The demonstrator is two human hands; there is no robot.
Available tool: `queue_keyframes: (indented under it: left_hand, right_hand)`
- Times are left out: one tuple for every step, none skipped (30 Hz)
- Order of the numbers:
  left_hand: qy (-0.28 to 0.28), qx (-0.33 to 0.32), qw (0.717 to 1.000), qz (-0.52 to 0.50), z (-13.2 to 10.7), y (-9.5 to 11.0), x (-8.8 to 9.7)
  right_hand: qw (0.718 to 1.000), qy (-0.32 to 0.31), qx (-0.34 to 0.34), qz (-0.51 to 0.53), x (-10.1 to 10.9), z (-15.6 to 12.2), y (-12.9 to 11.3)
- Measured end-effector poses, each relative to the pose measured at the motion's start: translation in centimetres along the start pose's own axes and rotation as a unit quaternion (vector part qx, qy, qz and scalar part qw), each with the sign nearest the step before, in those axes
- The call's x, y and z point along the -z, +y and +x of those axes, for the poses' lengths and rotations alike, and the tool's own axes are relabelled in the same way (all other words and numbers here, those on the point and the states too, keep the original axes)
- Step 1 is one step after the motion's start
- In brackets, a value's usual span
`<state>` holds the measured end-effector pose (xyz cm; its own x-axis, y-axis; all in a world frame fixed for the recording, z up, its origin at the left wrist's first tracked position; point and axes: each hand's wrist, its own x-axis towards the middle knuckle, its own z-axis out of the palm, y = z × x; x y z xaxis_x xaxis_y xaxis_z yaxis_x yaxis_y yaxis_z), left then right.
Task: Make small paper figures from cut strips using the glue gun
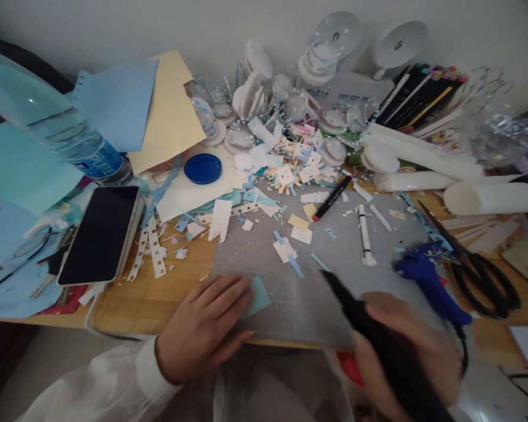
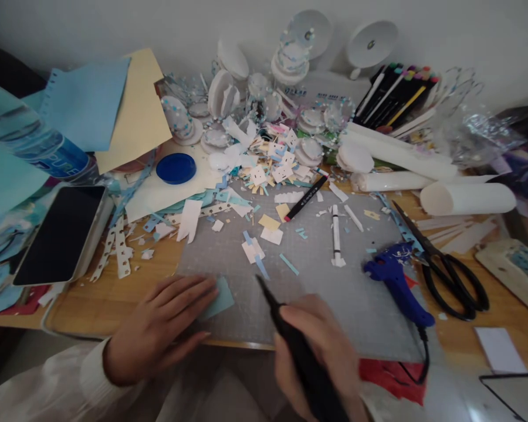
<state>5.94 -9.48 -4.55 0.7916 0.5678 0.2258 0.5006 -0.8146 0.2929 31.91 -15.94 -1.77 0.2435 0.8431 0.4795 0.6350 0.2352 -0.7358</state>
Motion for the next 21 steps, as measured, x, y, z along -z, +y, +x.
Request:
queue_keyframes:
  left_hand:
    - [0.003,-0.003,1.0,0.005,0.1,-0.1,0.0]
    - [0.007,-0.006,1.0,0.011,0.3,-0.1,0.1]
    - [0.012,-0.011,1.0,0.017,0.5,-0.2,0.1]
    - [0.016,-0.014,0.999,0.024,0.6,-0.2,0.1]
    - [0.018,-0.017,0.999,0.029,0.7,-0.2,0.1]
    - [0.019,-0.018,0.999,0.033,0.8,-0.2,0.0]
    - [0.019,-0.019,0.999,0.034,0.8,-0.2,0.0]
    - [0.015,-0.02,0.999,0.033,0.8,-0.3,-0.1]
    - [0.011,-0.019,0.999,0.03,0.8,-0.3,-0.2]
    - [0.007,-0.017,0.999,0.026,0.7,-0.3,-0.3]
    - [0.004,-0.013,1.0,0.021,0.6,-0.3,-0.5]
    - [0.003,-0.008,1.0,0.015,0.5,-0.3,-0.6]
    - [0.004,-0.002,1.0,0.008,0.4,-0.3,-0.7]
    - [0.007,0.004,1.0,0.002,0.4,-0.3,-0.8]
    - [0.01,0.008,1.0,-0.004,0.4,-0.3,-0.9]
    - [0.012,0.011,1.0,-0.008,0.4,-0.3,-0.9]
    - [0.014,0.014,1.0,-0.012,0.4,-0.3,-0.9]
    - [0.014,0.015,1.0,-0.014,0.4,-0.3,-0.9]
    - [0.012,0.017,1.0,-0.015,0.4,-0.3,-0.9]
    - [0.011,0.019,1.0,-0.016,0.5,-0.3,-0.9]
    - [0.01,0.021,1.0,-0.015,0.5,-0.3,-0.9]
  right_hand:
    - [0.999,-0.037,0.032,0.019,-0.9,-0.2,-0.2]
    - [0.995,-0.077,0.054,0.035,-1.8,-0.3,-0.4]
    - [0.991,-0.106,0.066,0.04,-2.7,-0.5,-0.5]
    - [0.989,-0.125,0.07,0.04,-3.6,-0.8,-0.5]
    - [0.987,-0.136,0.076,0.034,-4.4,-1.0,-0.5]
    - [0.986,-0.143,0.082,0.025,-5.0,-1.2,-0.4]
    - [0.985,-0.149,0.088,0.013,-5.5,-1.4,-0.2]
    - [0.984,-0.152,0.089,0.001,-5.8,-1.6,0.0]
    - [0.984,-0.157,0.086,-0.01,-6.0,-1.8,0.1]
    - [0.983,-0.163,0.082,-0.018,-6.1,-1.9,0.3]
    - [0.983,-0.167,0.079,-0.022,-6.1,-1.9,0.4]
    - [0.982,-0.171,0.077,-0.023,-6.0,-2.0,0.5]
    - [0.982,-0.173,0.077,-0.024,-6.0,-2.0,0.6]
    - [0.981,-0.177,0.078,-0.025,-6.0,-2.0,0.6]
    - [0.979,-0.185,0.08,-0.026,-5.9,-2.0,0.7]
    - [0.977,-0.194,0.084,-0.027,-5.9,-2.0,0.7]
    - [0.975,-0.204,0.088,-0.028,-5.9,-2.0,0.7]
    - [0.973,-0.211,0.091,-0.03,-5.9,-2.0,0.6]
    - [0.971,-0.216,0.098,-0.032,-5.9,-2.0,0.6]
    - [0.969,-0.22,0.105,-0.035,-5.9,-2.0,0.6]
    - [0.968,-0.22,0.111,-0.038,-6.0,-2.0,0.6]
